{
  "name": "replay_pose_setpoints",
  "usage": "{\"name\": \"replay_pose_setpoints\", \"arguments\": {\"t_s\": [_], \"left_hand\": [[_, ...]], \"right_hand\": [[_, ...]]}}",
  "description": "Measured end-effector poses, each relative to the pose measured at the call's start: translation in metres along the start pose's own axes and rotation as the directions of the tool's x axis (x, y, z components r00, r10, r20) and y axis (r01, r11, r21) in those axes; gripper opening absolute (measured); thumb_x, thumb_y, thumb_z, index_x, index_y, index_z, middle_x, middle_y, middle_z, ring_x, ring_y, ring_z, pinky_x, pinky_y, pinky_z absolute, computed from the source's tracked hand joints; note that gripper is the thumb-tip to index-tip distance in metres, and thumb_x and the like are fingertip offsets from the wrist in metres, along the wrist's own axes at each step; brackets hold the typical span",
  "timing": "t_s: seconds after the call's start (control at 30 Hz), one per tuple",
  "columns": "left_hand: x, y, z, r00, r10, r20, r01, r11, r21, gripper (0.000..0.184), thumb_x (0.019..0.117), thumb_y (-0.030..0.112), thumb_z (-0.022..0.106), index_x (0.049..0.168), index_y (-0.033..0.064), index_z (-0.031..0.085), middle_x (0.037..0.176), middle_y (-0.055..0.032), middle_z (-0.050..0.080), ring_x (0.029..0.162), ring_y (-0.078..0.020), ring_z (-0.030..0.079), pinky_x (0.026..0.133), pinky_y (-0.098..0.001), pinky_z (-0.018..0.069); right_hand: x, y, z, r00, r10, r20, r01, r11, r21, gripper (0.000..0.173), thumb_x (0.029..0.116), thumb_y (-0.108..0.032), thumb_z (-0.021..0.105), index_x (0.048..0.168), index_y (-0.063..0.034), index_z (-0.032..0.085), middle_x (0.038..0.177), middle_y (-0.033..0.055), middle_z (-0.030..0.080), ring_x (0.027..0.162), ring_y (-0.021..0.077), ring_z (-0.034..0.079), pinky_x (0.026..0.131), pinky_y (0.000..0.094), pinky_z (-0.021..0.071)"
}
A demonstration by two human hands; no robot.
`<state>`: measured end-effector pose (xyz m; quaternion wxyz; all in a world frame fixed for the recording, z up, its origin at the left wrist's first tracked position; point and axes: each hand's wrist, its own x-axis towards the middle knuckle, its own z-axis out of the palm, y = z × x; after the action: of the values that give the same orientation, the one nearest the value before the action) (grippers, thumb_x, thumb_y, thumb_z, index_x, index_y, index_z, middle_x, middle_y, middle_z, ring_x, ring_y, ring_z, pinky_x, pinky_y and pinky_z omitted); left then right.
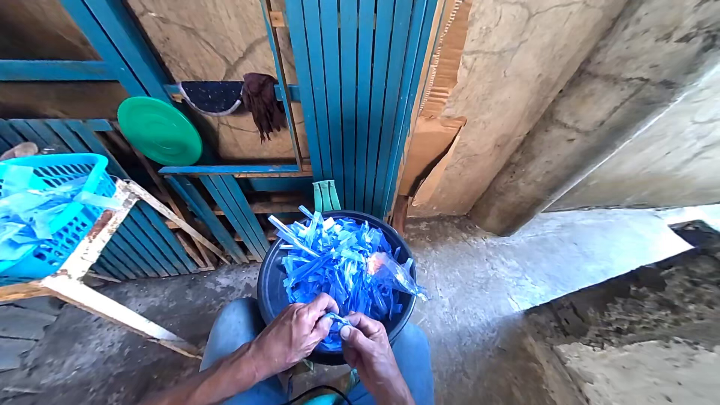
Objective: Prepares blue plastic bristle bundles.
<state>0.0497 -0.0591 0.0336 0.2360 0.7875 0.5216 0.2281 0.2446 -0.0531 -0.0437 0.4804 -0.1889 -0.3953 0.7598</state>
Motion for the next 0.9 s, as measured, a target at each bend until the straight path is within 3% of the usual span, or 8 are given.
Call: {"name": "replay_pose_setpoints", "arguments": {"t_s": [0.13,0.23,0.3,0.4,0.5,0.63,0.8,0.9], "left_hand": [[-0.001,-0.005,0.004,1.0,0.016,0.017,-0.014,0.994,-0.107,0.027,0.1,0.021,0.058,0.124,0.0116,0.065,0.089,-0.0024,0.072,0.074,-0.0093,0.068,0.071,-0.0291,0.0583],[0.0,-0.014,0.004,0.976,0.206,-0.074,-0.216,0.962,-0.168,0.041,0.1003,0.03,0.068,0.139,0.0162,0.063,0.125,-0.0031,0.067,0.108,-0.0074,0.066,0.092,-0.0243,0.0576],[0.003,-0.02,0.001,0.932,0.351,-0.094,-0.362,0.917,-0.166,0.035,0.0999,0.027,0.069,0.135,0.0212,0.068,0.136,-0.0045,0.064,0.124,-0.0126,0.061,0.105,-0.0285,0.0538],[0.005,-0.02,-0.001,0.888,0.429,-0.165,-0.457,0.864,-0.211,0.02,0.0998,0.022,0.069,0.118,0.0205,0.078,0.126,-0.0015,0.07,0.118,-0.0133,0.064,0.103,-0.0296,0.0534],[0.009,-0.013,-0.004,0.879,0.384,-0.282,-0.462,0.831,-0.309,0.016,0.1012,0.023,0.067,0.109,0.0145,0.078,0.115,-0.0014,0.073,0.111,-0.0139,0.067,0.099,-0.0311,0.0547],[0.011,-0.006,-0.005,0.847,0.309,-0.432,-0.453,0.845,-0.285,0.021,0.1044,0.026,0.061,0.109,0.0101,0.073,0.098,-0.0004,0.075,0.091,-0.0068,0.071,0.084,-0.0225,0.0595],[0.01,0.001,-0.006,0.777,0.313,-0.546,-0.487,0.849,-0.206,0.021,0.1069,0.025,0.055,0.113,0.0099,0.069,0.097,-0.0001,0.075,0.088,-0.0047,0.072,0.08,-0.0197,0.0607],[0.01,0.002,-0.012,0.739,0.311,-0.598,-0.503,0.845,-0.183,0.02,0.1076,0.024,0.054,0.115,0.0113,0.069,0.103,-0.0021,0.077,0.095,-0.0121,0.075,0.085,-0.0271,0.0629]], "right_hand": [[-0.003,0.003,0.005,0.987,0.084,0.134,-0.118,0.956,0.27,0.014,0.0969,-0.029,0.065,0.1,-0.0162,0.071,0.077,-0.0013,0.064,0.055,0.0028,0.052,0.048,0.0192,0.043],[-0.001,0.0,0.008,0.984,0.14,0.113,-0.17,0.926,0.338,0.018,0.0967,-0.032,0.065,0.097,-0.0143,0.068,0.072,-0.0012,0.06,0.053,0.005,0.054,0.048,0.0202,0.046],[0.0,-0.001,0.008,0.98,0.152,0.126,-0.187,0.918,0.348,0.019,0.0976,-0.032,0.064,0.096,-0.0134,0.067,0.072,-0.0008,0.06,0.054,0.0056,0.055,0.048,0.0205,0.0469],[0.003,-0.001,0.01,0.977,0.102,0.188,-0.162,0.927,0.339,0.02,0.0987,-0.033,0.066,0.099,-0.0135,0.069,0.075,-0.001,0.062,0.056,0.0047,0.056,0.05,0.0201,0.0471],[0.004,0.004,0.01,0.971,0.023,0.238,-0.109,0.928,0.356,0.017,0.098,-0.029,0.069,0.106,-0.0132,0.071,0.076,-0.001,0.064,0.058,0.0047,0.057,0.052,0.0204,0.0489],[0.003,0.015,0.009,0.966,-0.012,0.258,-0.088,0.924,0.371,0.017,0.0989,-0.025,0.068,0.108,-0.0112,0.074,0.085,0.0036,0.069,0.064,0.0078,0.064,0.057,0.0229,0.0542],[0.003,0.02,0.011,0.966,-0.016,0.257,-0.081,0.929,0.361,0.015,0.0999,-0.025,0.067,0.104,-0.0122,0.075,0.097,0.0066,0.072,0.071,0.0093,0.066,0.061,0.0234,0.0558],[0.004,0.026,0.009,0.962,-0.017,0.272,-0.083,0.932,0.352,0.014,0.1003,-0.024,0.066,0.102,-0.0115,0.074,0.097,0.0065,0.07,0.072,0.0102,0.066,0.062,0.0242,0.0555]]}}
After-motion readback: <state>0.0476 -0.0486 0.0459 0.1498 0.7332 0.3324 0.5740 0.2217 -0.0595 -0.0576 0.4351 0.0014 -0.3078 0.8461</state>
